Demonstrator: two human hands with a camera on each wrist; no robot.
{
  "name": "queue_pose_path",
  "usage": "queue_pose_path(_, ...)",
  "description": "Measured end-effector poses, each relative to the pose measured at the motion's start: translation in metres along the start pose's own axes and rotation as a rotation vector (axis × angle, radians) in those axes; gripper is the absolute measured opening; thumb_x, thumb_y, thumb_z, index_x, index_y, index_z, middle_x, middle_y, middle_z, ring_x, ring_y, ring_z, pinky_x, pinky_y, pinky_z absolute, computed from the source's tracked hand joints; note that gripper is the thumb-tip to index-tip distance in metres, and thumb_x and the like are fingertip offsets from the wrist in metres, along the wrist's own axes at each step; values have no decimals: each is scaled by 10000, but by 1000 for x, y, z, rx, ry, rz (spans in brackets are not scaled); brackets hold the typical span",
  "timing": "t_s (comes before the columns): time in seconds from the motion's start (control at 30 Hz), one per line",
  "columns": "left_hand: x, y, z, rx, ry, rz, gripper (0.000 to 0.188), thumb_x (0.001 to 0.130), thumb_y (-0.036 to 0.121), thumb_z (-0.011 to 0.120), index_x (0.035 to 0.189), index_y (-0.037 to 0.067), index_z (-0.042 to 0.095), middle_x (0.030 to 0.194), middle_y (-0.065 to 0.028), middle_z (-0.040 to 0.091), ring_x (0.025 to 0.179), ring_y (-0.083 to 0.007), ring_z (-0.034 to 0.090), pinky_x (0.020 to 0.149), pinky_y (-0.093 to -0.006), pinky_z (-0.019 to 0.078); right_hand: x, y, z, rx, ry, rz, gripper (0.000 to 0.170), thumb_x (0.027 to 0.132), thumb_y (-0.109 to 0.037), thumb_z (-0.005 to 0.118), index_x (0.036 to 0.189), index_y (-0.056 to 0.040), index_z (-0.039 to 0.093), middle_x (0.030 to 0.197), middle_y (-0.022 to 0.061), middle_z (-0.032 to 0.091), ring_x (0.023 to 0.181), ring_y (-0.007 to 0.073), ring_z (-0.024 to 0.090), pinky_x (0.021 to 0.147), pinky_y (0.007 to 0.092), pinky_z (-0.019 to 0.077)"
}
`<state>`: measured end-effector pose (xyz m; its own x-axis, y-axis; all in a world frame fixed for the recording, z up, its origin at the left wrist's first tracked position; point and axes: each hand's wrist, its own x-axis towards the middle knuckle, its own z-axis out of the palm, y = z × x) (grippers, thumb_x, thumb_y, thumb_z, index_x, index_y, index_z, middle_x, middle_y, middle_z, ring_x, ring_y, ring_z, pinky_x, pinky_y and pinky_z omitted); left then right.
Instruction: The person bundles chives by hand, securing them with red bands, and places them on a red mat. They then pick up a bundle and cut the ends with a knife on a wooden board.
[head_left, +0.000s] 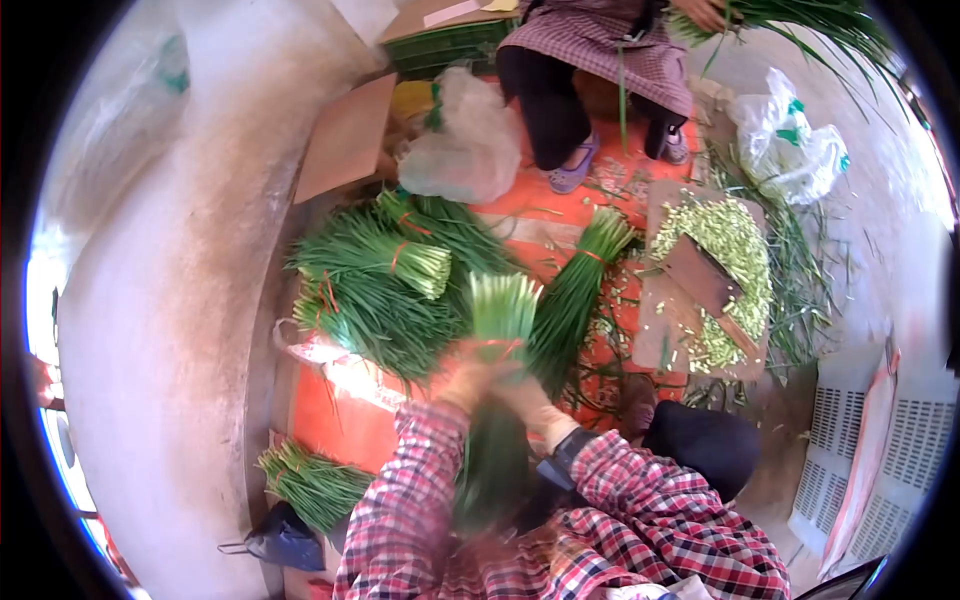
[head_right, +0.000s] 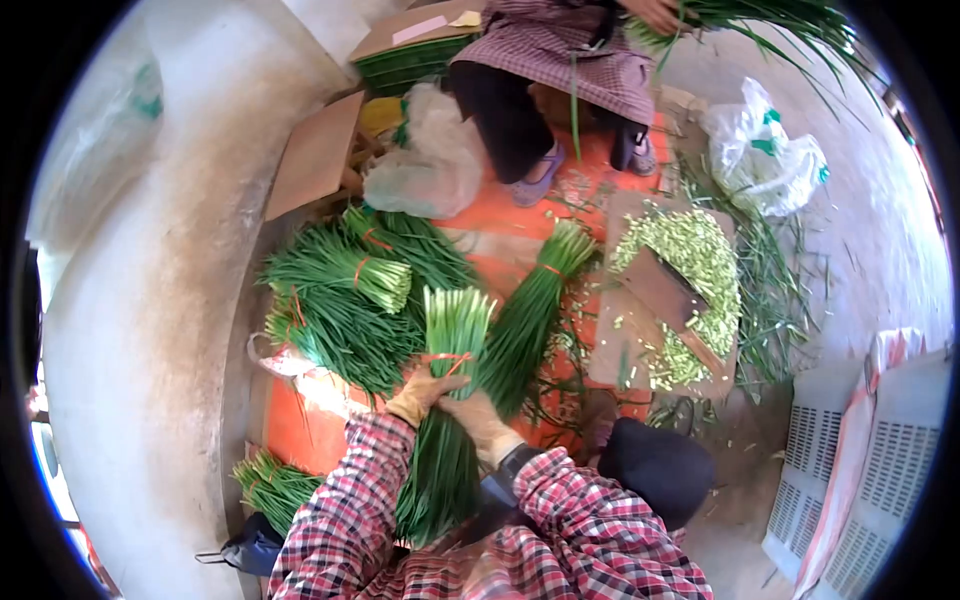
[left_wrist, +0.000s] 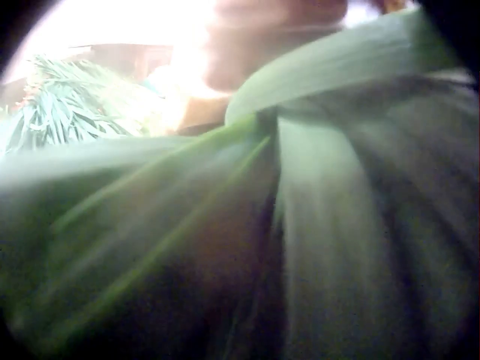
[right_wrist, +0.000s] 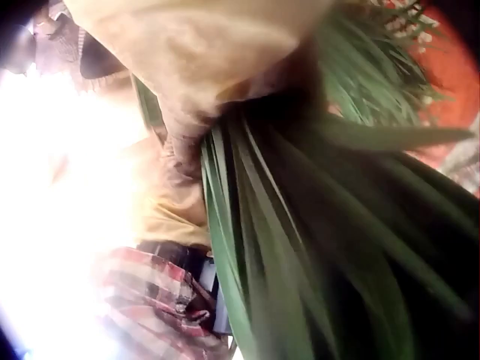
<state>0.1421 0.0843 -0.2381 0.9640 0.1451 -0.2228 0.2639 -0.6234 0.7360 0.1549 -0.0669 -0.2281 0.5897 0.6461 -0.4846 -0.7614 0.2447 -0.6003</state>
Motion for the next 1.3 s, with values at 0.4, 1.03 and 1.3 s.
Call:
queue_pose_path(0.4,-24,102,-55,-1000,199,-431,492,715,34,621,1181,1,465,1098,-147,571,932,-207,582,814,-306,483,142,-119,-145,-676,1162,-22,895,614,-481,811,1203,109,485,1141,308,582,1087,362,586,910,404,470)
queue_pose_path(1.03,-123,108,-86,-1019,595,-198,589,616,-37,617,1191,35,510,1046,-76,606,894,-193,595,734,-304,500,24,-117,21,-662,304,-904,799,597,-166,837,1253,-14,407,1155,154,538,1031,281,562,882,406,454)
queue_pose_path(1.3,-149,136,-94,-1069,518,-42,635,561,73,800,1145,-2,563,1097,-89,622,979,-220,601,832,-335,490,-7,-109,59,-629,85,-1061,777,568,-145,847,1229,-56,448,1110,130,564,1002,280,571,881,393,453)
